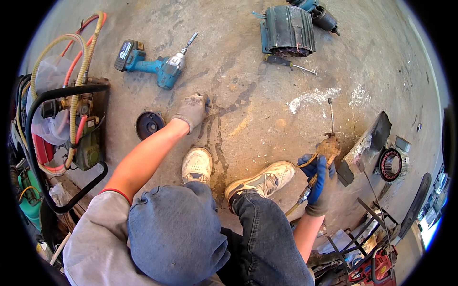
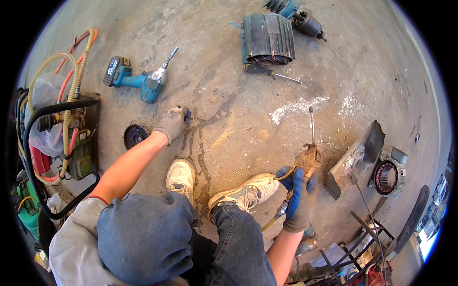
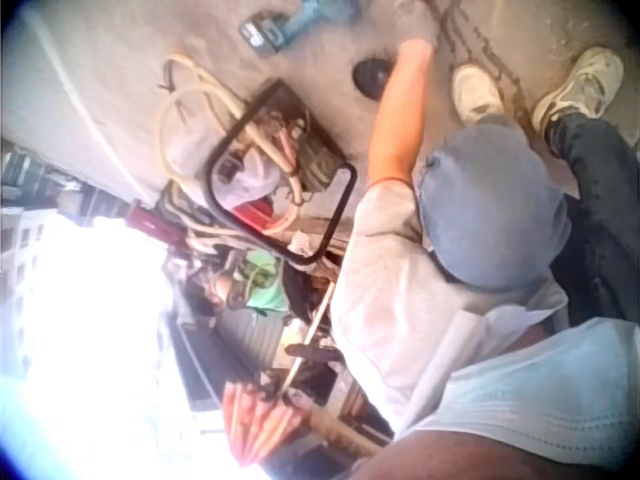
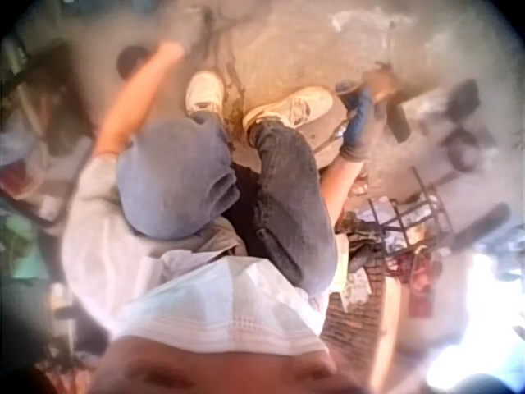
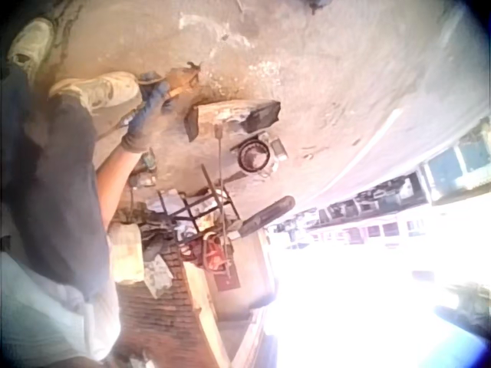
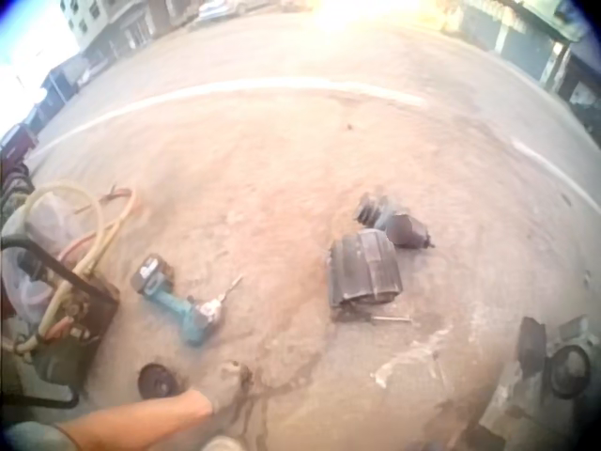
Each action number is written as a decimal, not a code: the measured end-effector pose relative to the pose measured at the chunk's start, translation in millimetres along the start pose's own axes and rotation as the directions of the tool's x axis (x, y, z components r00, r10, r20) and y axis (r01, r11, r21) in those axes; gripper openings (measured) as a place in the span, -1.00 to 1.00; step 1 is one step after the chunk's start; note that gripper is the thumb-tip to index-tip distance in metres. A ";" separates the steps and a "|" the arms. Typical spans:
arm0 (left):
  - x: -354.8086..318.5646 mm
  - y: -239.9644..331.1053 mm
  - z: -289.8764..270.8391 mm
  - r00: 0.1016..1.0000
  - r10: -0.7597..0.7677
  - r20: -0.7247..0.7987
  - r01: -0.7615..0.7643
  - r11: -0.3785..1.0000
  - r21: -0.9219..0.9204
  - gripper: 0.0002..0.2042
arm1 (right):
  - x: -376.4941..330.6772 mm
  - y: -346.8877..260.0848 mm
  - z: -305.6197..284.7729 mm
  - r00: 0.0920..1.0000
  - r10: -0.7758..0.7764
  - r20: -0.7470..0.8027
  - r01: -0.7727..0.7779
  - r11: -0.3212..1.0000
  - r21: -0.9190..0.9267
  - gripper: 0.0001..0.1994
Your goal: The person disassembles an electric motor on a concrete floor. They use a cordless impact driver to remove bolts from the motor housing, then separate the stator and rotor. The person uses a screwdriver to pry off a fan cover and a pneumatic air gun to blow dust out of the motor components.
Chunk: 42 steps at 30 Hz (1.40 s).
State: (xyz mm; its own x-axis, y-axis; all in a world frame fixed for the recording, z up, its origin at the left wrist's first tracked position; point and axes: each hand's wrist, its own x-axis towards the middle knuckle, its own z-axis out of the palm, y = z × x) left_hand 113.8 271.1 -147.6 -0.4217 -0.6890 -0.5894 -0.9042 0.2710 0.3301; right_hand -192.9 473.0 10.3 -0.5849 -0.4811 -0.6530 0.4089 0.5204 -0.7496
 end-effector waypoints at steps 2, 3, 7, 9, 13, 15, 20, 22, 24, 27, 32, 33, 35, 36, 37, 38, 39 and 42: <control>2.2 -3.9 -3.9 0.998 0.048 -0.047 -0.047 0.999 0.012 -0.74 | 0.7 -0.9 1.1 1.000 0.008 0.011 -0.008 1.000 -0.011 -0.71; -3.1 -6.7 -3.8 0.996 0.065 -0.062 -0.064 0.998 0.018 -0.74 | 0.2 -0.3 1.7 1.000 0.022 0.019 -0.022 1.000 -0.020 -0.72; -42.2 -17.6 -38.9 0.993 -0.031 -0.114 0.000 0.964 -0.264 -0.77 | 4.5 5.7 0.1 0.998 0.067 0.002 -0.066 0.997 -0.044 -0.72; -67.0 -26.6 -52.0 0.979 -0.199 -0.046 0.162 0.891 -0.424 -0.79 | 2.2 10.8 -8.8 0.999 0.045 -0.030 -0.047 0.996 -0.073 -0.67; -111.8 -69.7 -93.5 0.903 -0.410 -0.127 0.319 0.839 -0.440 -0.80 | 1.8 9.9 -13.4 0.998 0.056 0.013 -0.055 0.994 -0.098 -0.61; -130.2 -103.8 -94.0 0.873 -0.471 -0.130 0.386 0.828 -0.407 -0.78 | 3.5 9.0 -5.5 0.995 0.087 0.042 -0.082 0.991 -0.109 -0.61; -146.6 -123.7 -69.2 0.910 -0.350 -0.223 0.311 0.930 -0.194 -0.74 | 13.4 7.7 11.3 0.993 0.071 0.094 -0.056 0.986 -0.155 -0.61; -142.2 -124.5 -60.1 0.882 -0.379 -0.281 0.352 0.925 -0.145 -0.74 | 15.6 3.1 17.6 0.992 0.046 0.118 -0.026 0.986 -0.167 -0.61; -140.2 -130.3 -52.2 0.878 -0.389 -0.279 0.367 0.921 -0.130 -0.70 | 16.8 2.7 19.2 0.991 0.032 0.126 -0.010 0.985 -0.171 -0.61; -140.0 -131.3 -48.1 0.868 -0.410 -0.280 0.390 0.912 -0.128 -0.64 | 15.3 1.8 21.8 0.991 0.035 0.126 -0.013 0.985 -0.172 -0.60; -134.2 -110.8 -54.6 0.898 -0.343 -0.276 0.318 0.939 -0.135 -0.54 | 3.3 4.7 2.4 0.996 0.019 0.092 -0.004 0.988 -0.153 -0.60; -135.9 -112.7 -58.0 0.898 -0.330 -0.293 0.301 0.943 -0.139 -0.52 | 1.8 4.6 2.6 0.992 0.054 0.110 -0.033 0.982 -0.188 -0.63; -142.9 -115.2 -66.8 0.903 -0.288 -0.317 0.254 0.956 -0.144 -0.50 | 3.7 11.6 0.2 0.983 0.093 0.161 -0.054 0.972 -0.228 -0.65; -140.2 -109.5 -72.6 0.909 -0.262 -0.323 0.227 0.963 -0.143 -0.49 | 5.2 19.7 -4.6 0.975 0.099 0.198 -0.051 0.971 -0.233 -0.63; -133.8 -101.5 -76.6 0.908 -0.274 -0.318 0.224 0.957 -0.185 -0.51 | 4.3 20.9 -6.4 0.969 0.127 0.210 -0.087 0.978 -0.190 -0.64; -126.8 -91.9 -80.1 0.906 -0.291 -0.307 0.230 0.948 -0.220 -0.52 | 2.8 24.2 -11.7 0.960 0.159 0.229 -0.129 0.981 -0.143 -0.65; -117.1 -80.9 -83.4 0.922 -0.233 -0.308 0.155 0.954 -0.258 -0.58 | 2.7 30.9 -24.9 0.957 0.174 0.232 -0.136 0.976 -0.172 -0.66; -78.8 -58.8 -78.2 0.950 -0.076 -0.303 -0.008 0.964 -0.266 -0.62 | -9.2 54.1 -56.3 0.970 0.184 0.161 -0.179 0.983 -0.048 -0.66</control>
State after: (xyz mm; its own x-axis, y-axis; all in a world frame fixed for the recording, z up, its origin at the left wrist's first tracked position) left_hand 205.6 256.8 -62.9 -0.3113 -0.8787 -0.3618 -0.8504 0.0877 0.5187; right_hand -204.9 545.3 -18.2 -0.3791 -0.4844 -0.7885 0.4727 0.6311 -0.6150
